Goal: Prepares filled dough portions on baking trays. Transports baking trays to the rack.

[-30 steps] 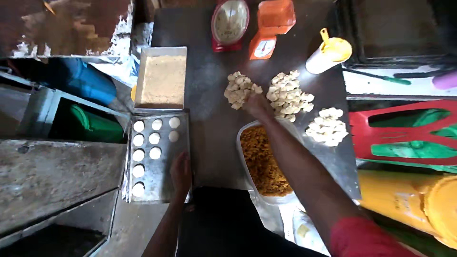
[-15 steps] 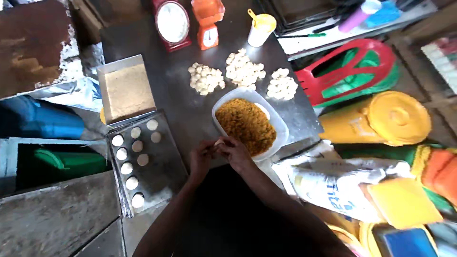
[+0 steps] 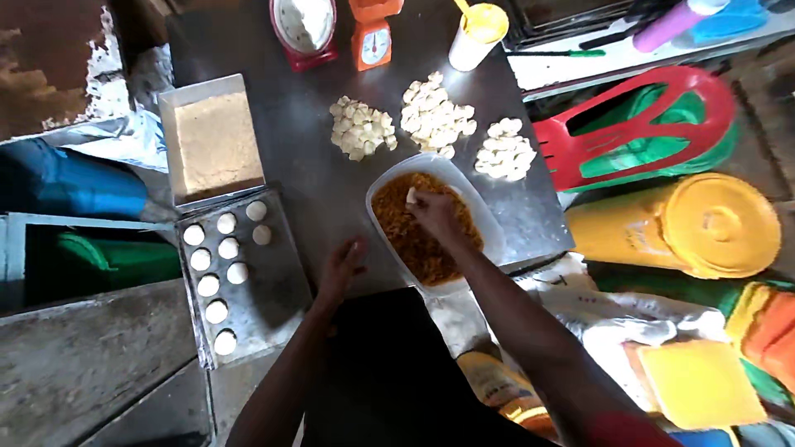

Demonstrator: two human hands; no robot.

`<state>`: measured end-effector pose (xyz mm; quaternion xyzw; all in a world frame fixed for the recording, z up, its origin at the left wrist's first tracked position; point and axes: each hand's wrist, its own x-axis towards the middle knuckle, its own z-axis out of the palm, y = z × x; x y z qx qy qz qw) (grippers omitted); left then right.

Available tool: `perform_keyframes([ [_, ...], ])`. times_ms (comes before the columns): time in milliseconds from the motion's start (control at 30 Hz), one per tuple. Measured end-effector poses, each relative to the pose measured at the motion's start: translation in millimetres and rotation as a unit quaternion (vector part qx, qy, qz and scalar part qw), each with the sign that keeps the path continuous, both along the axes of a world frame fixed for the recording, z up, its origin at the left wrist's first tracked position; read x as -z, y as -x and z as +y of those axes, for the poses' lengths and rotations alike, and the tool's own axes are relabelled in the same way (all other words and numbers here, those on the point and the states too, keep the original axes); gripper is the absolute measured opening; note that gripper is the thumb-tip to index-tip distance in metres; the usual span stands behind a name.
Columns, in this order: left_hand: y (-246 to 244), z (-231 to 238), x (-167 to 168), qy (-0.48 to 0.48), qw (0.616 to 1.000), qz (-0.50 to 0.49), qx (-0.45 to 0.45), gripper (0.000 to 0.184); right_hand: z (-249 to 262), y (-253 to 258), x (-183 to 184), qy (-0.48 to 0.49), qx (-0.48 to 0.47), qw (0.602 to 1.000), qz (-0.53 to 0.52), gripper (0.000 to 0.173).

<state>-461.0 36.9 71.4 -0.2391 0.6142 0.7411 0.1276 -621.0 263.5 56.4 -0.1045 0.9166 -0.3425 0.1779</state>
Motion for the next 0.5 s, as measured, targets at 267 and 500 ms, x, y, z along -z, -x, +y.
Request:
perform_keyframes([
  [267, 1.6, -15.0, 8.2, 0.087, 0.992, -0.03, -0.081, 0.035, -21.9, 28.9, 72.0, -0.151, -0.241, 0.948, 0.143, 0.042],
  [500, 11.0, -13.2, -1.7, 0.1, 0.993, 0.015, -0.064, 0.031, -9.9, 37.0, 26.5, -0.08, -0.214, 0.973, 0.021, 0.037],
])
